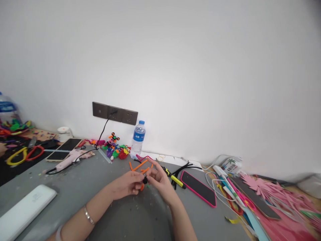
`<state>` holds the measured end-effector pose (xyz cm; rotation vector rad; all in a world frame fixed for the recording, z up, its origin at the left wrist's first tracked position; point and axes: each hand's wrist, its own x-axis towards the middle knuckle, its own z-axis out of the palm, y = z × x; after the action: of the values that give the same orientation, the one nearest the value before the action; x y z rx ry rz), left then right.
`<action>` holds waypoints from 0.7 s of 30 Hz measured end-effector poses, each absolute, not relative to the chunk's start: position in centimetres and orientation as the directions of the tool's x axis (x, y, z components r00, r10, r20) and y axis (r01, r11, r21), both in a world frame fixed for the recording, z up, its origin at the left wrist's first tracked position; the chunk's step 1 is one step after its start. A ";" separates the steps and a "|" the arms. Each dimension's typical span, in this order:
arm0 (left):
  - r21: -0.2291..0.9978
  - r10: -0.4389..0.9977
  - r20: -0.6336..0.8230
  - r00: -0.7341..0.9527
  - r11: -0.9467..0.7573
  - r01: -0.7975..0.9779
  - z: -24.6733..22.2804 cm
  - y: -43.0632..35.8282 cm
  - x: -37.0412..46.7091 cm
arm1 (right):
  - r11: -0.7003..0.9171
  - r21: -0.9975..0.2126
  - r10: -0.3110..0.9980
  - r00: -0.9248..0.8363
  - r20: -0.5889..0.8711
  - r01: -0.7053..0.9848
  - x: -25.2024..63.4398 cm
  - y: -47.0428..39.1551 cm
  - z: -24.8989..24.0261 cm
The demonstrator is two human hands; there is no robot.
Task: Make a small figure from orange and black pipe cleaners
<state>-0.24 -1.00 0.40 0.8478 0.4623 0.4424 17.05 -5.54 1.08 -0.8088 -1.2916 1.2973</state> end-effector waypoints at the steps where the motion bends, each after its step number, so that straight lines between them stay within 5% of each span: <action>1: 0.791 0.545 -0.211 0.812 0.583 -0.185 0.3 -1.0 -0.3 | 0.170 -0.962 0.961 -0.181 0.210 -0.216 17.1 -5.5 1.0; 13: 0.785 0.603 -0.218 0.767 0.575 -0.230 0.1 -0.8 -0.1 | 0.157 -0.988 0.981 -0.116 0.157 -0.009 17.5 -5.2 0.9; 21: 0.783 0.625 -0.196 0.756 0.564 -0.263 0.0 -0.7 0.0 | 0.106 -0.993 0.978 -0.173 0.112 -0.046 17.4 -5.4 1.1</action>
<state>0.02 -0.72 0.02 0.8162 0.4903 0.5475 17.44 -5.44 1.07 -1.0123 -1.3598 1.2701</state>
